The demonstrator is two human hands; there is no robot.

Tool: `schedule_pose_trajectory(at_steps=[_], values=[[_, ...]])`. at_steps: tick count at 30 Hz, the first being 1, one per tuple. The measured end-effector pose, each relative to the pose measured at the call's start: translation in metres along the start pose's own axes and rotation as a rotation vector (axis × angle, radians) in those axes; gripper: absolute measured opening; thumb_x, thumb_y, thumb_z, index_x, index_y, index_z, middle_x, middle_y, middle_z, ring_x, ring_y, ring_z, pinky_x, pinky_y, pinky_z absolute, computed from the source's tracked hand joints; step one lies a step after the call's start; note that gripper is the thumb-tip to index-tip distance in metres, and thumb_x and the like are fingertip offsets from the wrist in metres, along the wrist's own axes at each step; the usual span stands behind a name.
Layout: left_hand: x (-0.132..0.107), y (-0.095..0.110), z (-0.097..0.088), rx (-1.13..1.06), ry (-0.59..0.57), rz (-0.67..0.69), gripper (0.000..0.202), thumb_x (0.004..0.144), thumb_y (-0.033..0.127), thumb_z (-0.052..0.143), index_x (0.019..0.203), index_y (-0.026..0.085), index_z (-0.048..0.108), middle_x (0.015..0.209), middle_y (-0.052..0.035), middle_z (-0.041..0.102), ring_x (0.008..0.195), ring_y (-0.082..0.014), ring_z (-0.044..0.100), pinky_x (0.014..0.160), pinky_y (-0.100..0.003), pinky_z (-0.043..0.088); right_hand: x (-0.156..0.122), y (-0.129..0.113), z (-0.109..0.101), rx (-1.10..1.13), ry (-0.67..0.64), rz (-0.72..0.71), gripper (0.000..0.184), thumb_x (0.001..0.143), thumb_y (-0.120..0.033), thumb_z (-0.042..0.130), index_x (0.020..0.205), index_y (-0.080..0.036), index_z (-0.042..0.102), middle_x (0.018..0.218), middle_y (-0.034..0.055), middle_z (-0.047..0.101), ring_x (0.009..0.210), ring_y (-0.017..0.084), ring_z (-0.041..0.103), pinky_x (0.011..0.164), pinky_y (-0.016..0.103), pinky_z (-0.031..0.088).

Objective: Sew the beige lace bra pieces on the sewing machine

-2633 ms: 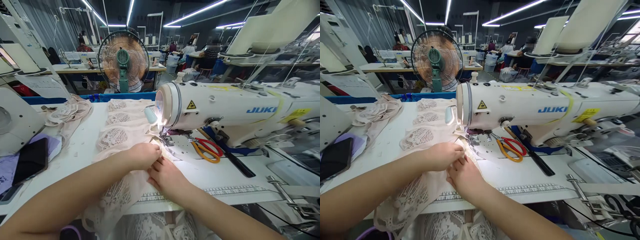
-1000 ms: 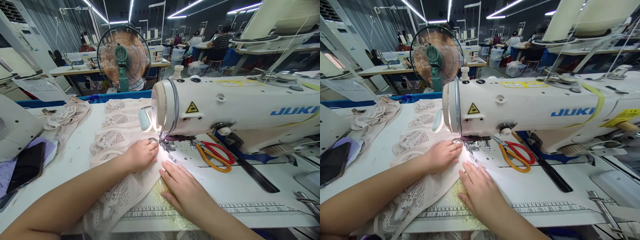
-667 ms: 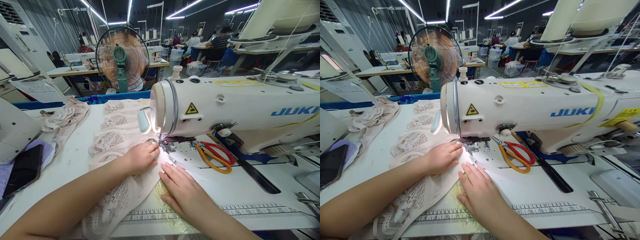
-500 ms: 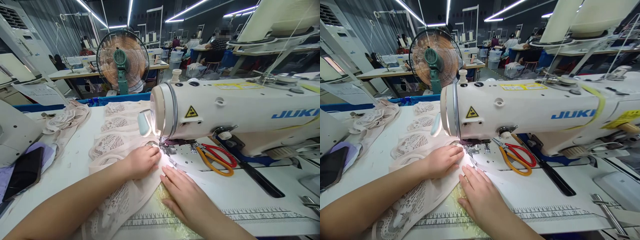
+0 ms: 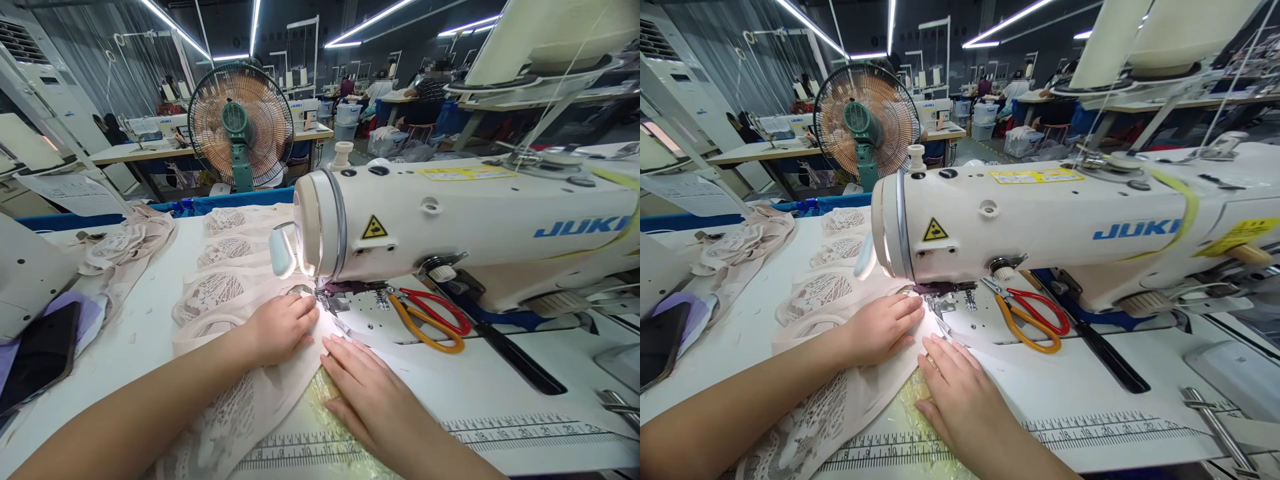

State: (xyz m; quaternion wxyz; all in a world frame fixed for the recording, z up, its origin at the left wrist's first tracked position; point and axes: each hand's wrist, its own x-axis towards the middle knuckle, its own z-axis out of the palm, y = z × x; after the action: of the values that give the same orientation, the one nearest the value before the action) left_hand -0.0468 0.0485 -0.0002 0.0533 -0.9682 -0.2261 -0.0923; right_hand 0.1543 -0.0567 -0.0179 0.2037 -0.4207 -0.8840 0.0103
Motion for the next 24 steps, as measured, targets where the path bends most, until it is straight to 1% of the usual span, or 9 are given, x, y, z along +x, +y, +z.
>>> schedule_pose_trajectory(at_steps=[2, 7, 11, 15, 19, 24], values=[[-0.0003, -0.0002, -0.0009, -0.013, -0.001, 0.002, 0.039, 0.087, 0.033, 0.049, 0.116, 0.008, 0.054, 0.124, -0.0165, 0.056, 0.105, -0.0283, 0.053, 0.089, -0.041, 0.048, 0.0006, -0.0007, -0.0018, 0.012, 0.010, -0.014, 0.033, 0.088, -0.029, 0.049, 0.115, -0.014, 0.061, 0.128, 0.0118, 0.057, 0.119, 0.028, 0.052, 0.097, 0.046, 0.047], [0.0020, -0.0007, -0.0053, -0.048, -0.057, 0.001, 0.042, 0.087, 0.037, 0.050, 0.119, 0.010, 0.053, 0.123, -0.0157, 0.056, 0.107, -0.0281, 0.052, 0.090, -0.042, 0.047, 0.0020, 0.0000, -0.0020, 0.009, 0.063, -0.021, 0.030, 0.089, -0.027, 0.047, 0.112, -0.014, 0.062, 0.125, 0.0115, 0.060, 0.116, 0.027, 0.054, 0.097, 0.044, 0.047], [0.0036, -0.0004, -0.0066, -0.047, -0.078, -0.017, 0.043, 0.087, 0.039, 0.050, 0.121, 0.011, 0.053, 0.123, -0.0144, 0.056, 0.104, -0.0278, 0.053, 0.087, -0.041, 0.048, 0.0034, 0.0016, -0.0020, 0.012, 0.043, -0.010, 0.030, 0.088, -0.027, 0.047, 0.110, -0.013, 0.062, 0.124, 0.0119, 0.061, 0.115, 0.028, 0.055, 0.095, 0.046, 0.048], [0.0029, -0.0007, -0.0047, -0.047, -0.060, -0.008, 0.044, 0.087, 0.039, 0.050, 0.121, 0.011, 0.052, 0.124, -0.0149, 0.055, 0.105, -0.0284, 0.053, 0.087, -0.042, 0.048, 0.0031, 0.0021, -0.0010, 0.016, 0.027, -0.003, 0.031, 0.088, -0.027, 0.048, 0.112, -0.014, 0.062, 0.126, 0.0117, 0.059, 0.116, 0.028, 0.054, 0.095, 0.046, 0.049], [0.0025, -0.0010, -0.0040, -0.042, -0.039, -0.005, 0.042, 0.088, 0.039, 0.051, 0.119, 0.012, 0.053, 0.122, -0.0148, 0.056, 0.104, -0.0278, 0.054, 0.085, -0.041, 0.049, 0.0019, 0.0018, 0.0017, 0.011, 0.035, 0.006, 0.031, 0.088, -0.028, 0.047, 0.112, -0.015, 0.062, 0.127, 0.0118, 0.058, 0.117, 0.029, 0.053, 0.095, 0.047, 0.048], [0.0036, -0.0026, -0.0052, -0.028, -0.042, -0.015, 0.041, 0.087, 0.038, 0.050, 0.119, 0.013, 0.053, 0.121, -0.0144, 0.057, 0.103, -0.0279, 0.055, 0.084, -0.041, 0.049, 0.0009, 0.0014, 0.0055, 0.011, 0.057, 0.021, 0.031, 0.089, -0.027, 0.045, 0.112, -0.014, 0.061, 0.128, 0.0127, 0.057, 0.119, 0.029, 0.051, 0.094, 0.047, 0.049]])
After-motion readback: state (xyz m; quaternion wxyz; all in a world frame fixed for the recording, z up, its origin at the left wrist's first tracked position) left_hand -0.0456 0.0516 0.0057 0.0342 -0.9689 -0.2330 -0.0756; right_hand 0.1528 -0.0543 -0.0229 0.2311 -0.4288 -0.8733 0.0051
